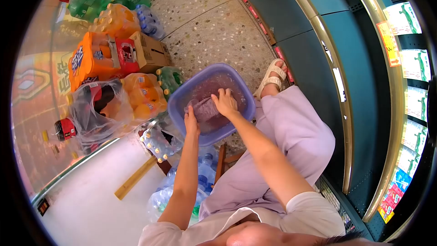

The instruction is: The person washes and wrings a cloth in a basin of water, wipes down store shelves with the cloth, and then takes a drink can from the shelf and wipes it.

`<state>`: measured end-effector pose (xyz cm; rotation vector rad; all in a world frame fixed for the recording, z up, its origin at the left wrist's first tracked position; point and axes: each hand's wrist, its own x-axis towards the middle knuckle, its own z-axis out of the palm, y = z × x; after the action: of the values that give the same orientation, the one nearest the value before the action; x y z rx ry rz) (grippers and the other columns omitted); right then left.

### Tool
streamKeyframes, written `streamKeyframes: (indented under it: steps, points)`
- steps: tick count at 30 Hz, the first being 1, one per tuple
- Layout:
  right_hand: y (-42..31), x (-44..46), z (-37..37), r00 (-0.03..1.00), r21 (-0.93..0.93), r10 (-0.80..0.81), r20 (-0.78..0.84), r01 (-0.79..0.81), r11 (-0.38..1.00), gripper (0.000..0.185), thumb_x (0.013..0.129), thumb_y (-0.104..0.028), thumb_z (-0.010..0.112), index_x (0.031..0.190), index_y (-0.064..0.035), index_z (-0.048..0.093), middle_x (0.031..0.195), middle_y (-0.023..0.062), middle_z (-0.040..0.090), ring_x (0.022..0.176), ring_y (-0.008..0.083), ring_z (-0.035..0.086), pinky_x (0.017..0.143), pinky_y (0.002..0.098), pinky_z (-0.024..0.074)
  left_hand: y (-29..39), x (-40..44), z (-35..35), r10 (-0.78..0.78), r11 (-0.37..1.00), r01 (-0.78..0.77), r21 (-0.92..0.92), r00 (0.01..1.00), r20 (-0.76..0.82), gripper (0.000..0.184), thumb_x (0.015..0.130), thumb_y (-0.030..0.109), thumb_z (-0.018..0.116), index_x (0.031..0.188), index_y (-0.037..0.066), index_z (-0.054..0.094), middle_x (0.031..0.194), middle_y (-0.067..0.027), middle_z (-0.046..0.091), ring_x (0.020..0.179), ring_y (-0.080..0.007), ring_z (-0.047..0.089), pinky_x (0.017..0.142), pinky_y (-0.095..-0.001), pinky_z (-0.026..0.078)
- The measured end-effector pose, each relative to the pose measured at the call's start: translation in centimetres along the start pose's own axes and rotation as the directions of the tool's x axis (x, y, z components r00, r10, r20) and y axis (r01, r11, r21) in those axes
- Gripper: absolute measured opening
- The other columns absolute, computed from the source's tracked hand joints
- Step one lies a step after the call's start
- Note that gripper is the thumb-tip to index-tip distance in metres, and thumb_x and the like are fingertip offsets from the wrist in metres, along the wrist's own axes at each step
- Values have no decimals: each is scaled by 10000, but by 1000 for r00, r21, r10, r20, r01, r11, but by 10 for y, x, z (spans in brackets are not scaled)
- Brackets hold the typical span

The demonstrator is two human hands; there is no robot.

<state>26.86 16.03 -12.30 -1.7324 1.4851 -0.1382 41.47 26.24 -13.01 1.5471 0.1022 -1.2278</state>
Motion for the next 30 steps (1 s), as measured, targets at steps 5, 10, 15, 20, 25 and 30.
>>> streamKeyframes:
  steps: [5,10,15,20,25,30]
  points:
    - [54,-10,17,938,-52,-278,207,294,954,426,912,-261,617,1308,-186,482,1305,210,394,1126,442,537,941,498,476,-54,33,-28,360,442,-151,884,933,-21,859,851,356,712,1465,-1,229,1413,-310,349,1245,-450,449,1089,-469,349]
    - [43,-5,37,968,-86,125,216,-109,990,378,867,-72,586,1233,-168,583,1255,237,537,1059,452,596,902,503,506,-74,61,-18,209,353,180,918,941,-265,934,814,366,728,1494,37,179,1420,-329,314,1226,-468,460,1052,-488,394]
    - [-9,-32,26,997,155,-29,76,17,988,218,829,-55,564,1029,-81,645,1041,205,631,940,413,634,819,494,517,-45,63,-9,-231,957,249,150,964,-129,816,844,314,703,1474,62,252,1397,-211,402,1175,-354,533,921,-430,506]
    - [-78,-109,-5,940,247,-335,55,313,917,242,813,-59,607,1055,-45,620,979,209,586,885,419,621,768,498,511,-21,44,-29,-407,909,417,-3,890,203,348,907,265,636,1173,56,555,1113,-119,640,942,-262,641,806,-395,546]
    - [-86,-96,-29,907,481,-389,-164,418,771,222,826,-101,662,1029,-11,664,938,139,662,883,282,655,770,369,516,36,-40,-26,-386,894,414,-173,906,175,239,963,89,456,1121,-5,610,1126,-124,660,970,-247,667,843,-402,564]
    - [-60,-58,-10,955,841,-142,261,-152,519,274,870,-215,717,1098,-65,693,979,7,667,941,144,621,845,281,485,59,-78,-28,-305,852,392,-346,911,279,351,1000,157,369,1245,-13,554,1235,-135,628,1109,-266,630,946,-432,523]
